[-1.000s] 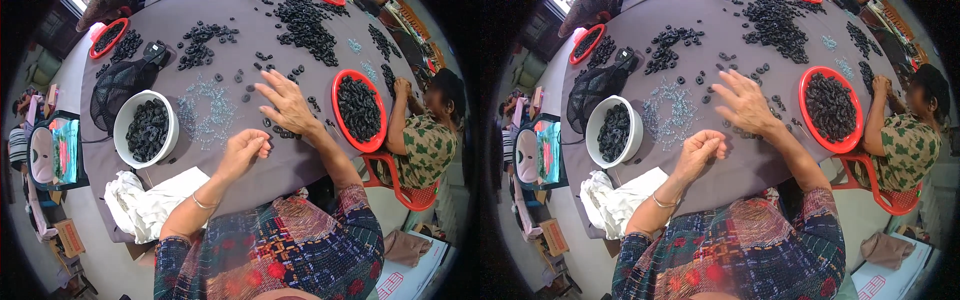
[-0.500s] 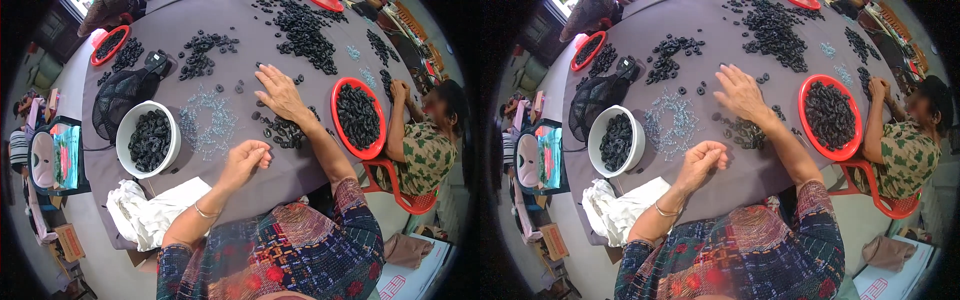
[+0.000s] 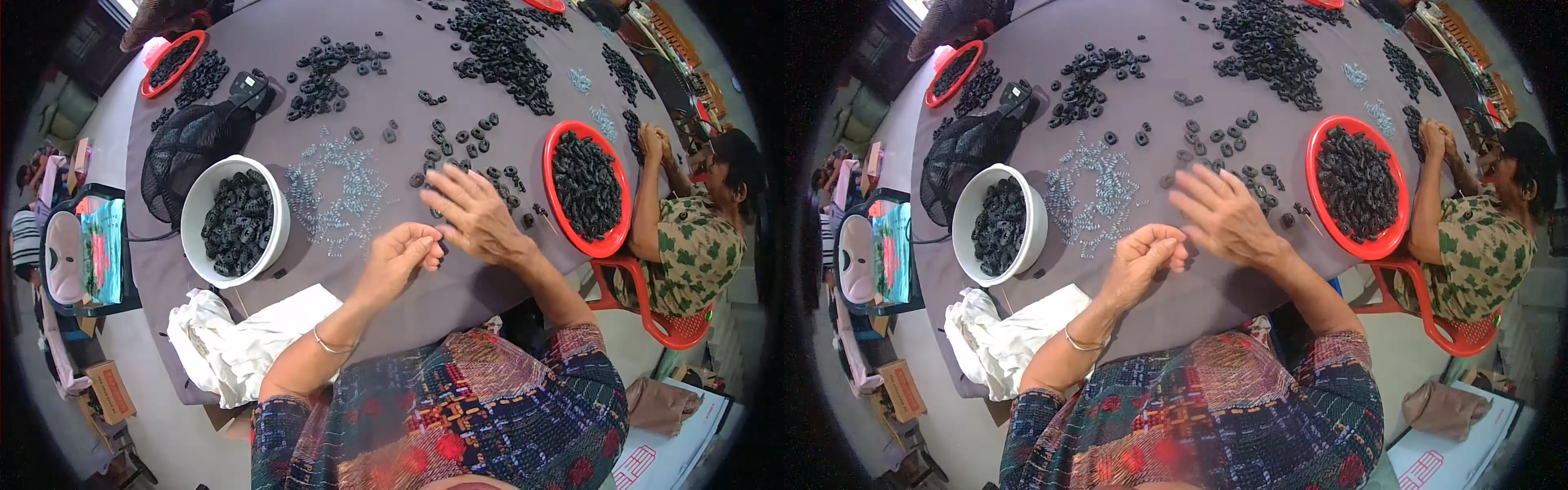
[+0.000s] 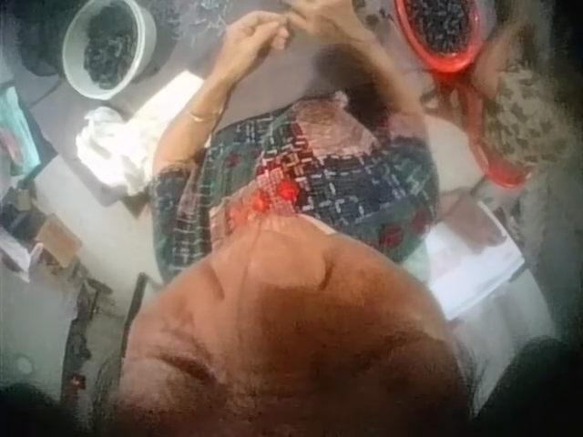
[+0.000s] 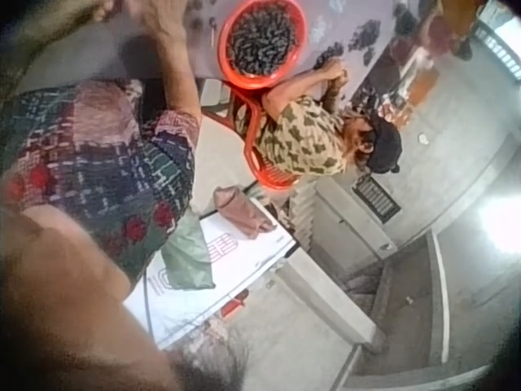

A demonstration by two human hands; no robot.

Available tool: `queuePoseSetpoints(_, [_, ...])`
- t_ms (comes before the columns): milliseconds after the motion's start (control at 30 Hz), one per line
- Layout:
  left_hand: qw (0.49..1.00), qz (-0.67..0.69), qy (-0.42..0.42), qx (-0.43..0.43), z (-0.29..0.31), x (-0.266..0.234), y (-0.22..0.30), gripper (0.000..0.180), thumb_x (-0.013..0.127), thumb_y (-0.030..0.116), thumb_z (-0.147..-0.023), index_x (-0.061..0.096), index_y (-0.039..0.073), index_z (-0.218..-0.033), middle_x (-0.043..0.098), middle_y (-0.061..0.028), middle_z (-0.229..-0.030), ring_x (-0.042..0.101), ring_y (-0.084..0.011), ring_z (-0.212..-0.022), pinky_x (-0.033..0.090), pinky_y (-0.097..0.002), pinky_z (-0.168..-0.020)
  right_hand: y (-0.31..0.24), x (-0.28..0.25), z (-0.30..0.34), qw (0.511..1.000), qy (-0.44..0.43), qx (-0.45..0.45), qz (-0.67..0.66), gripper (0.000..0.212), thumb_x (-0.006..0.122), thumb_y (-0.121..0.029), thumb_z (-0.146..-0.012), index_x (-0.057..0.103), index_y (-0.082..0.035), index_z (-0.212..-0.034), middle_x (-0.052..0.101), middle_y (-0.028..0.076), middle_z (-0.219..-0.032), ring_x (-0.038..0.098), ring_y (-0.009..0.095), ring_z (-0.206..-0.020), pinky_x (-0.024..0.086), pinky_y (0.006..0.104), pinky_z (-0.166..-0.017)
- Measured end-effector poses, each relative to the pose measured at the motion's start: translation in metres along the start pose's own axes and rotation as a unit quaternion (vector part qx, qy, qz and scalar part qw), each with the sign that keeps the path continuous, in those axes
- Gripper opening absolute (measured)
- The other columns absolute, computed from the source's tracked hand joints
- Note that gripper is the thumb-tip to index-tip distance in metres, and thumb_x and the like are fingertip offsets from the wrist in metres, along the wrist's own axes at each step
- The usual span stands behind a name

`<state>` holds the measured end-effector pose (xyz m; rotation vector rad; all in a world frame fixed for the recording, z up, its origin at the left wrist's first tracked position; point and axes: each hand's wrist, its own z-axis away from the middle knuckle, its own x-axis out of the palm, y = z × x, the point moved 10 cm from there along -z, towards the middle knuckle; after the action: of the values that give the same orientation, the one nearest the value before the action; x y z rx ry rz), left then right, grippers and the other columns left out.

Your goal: The person is sorting and inspecting small black plastic ring-like components on a work table.

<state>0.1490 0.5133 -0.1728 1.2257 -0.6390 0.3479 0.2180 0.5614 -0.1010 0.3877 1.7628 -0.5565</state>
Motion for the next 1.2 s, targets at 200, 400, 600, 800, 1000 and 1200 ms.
queuePoseSetpoints(200, [1.0,-0.009,0.007,0.005,0.002,0.0,0.002,0.017,0.051,0.01,-0.094,0.057,-0.002,-0.104,0.062,-0.0051,-0.084,0.058,-0.0098,-0.073,0.048,-0.0223,-0.068,0.003,0.002,0.023,1.0,-0.007,0.008,0.018,0.051,0.062,-0.031,-0.078,0.052,-0.011,-0.124,0.042,0.009,-0.138,0.034,0.025,-0.131,0.022,0.0453,-0.107])
queuePoseSetpoints(400, [1.0,-0.001,0.003,-0.001,0.002,0.001,0.0,0.018,0.048,0.008,-0.094,0.054,-0.004,-0.106,0.061,-0.0067,-0.085,0.058,-0.0106,-0.074,0.048,-0.0236,-0.068,0.001,-0.001,0.039,1.0,-0.011,0.016,-0.008,0.057,0.061,-0.034,-0.079,0.046,-0.014,-0.131,0.034,0.008,-0.144,0.028,0.024,-0.134,0.019,0.0451,-0.109])
queuePoseSetpoints(600, [1.0,-0.013,0.011,-0.003,0.003,-0.001,0.001,0.018,0.052,0.011,-0.093,0.056,-0.002,-0.104,0.063,-0.0055,-0.084,0.059,-0.0096,-0.072,0.049,-0.0222,-0.068,-0.001,0.002,0.042,0.999,-0.03,0.018,0.017,0.062,0.062,-0.035,-0.077,0.043,-0.015,-0.133,0.031,0.009,-0.145,0.027,0.025,-0.135,0.017,0.0441,-0.11])
queuePoseSetpoints(800, [1.0,-0.005,0.007,-0.002,0.001,0.0,-0.001,0.017,0.052,0.011,-0.093,0.057,-0.002,-0.104,0.063,-0.0057,-0.083,0.058,-0.0092,-0.071,0.049,-0.0222,-0.068,-0.007,-0.001,0.047,1.0,-0.019,0.016,-0.019,0.061,0.066,-0.028,-0.075,0.045,-0.012,-0.13,0.035,0.009,-0.142,0.03,0.025,-0.133,0.02,0.043,-0.109])
queuePoseSetpoints(1000, [1.0,0.014,0.012,0.0,0.002,-0.001,-0.001,0.017,0.05,0.007,-0.093,0.055,-0.005,-0.104,0.062,-0.0077,-0.084,0.058,-0.0106,-0.072,0.049,-0.0228,-0.067,0.004,-0.023,0.045,0.997,0.075,0.008,-0.029,0.042,0.066,-0.017,-0.073,0.056,-0.008,-0.113,0.047,0.009,-0.132,0.041,0.03,-0.125,0.033,0.0434,-0.1])
queuePoseSetpoints(1200, [1.0,-0.014,0.024,-0.008,0.003,-0.003,-0.002,0.017,0.051,0.008,-0.093,0.055,-0.005,-0.104,0.062,-0.0077,-0.084,0.058,-0.0104,-0.072,0.049,-0.0229,-0.067,0.021,-0.032,0.007,0.984,0.168,0.051,-0.018,0.029,0.066,-0.01,-0.072,0.06,-0.005,-0.1,0.057,0.007,-0.112,0.051,0.027,-0.106,0.04,0.0405,-0.088])
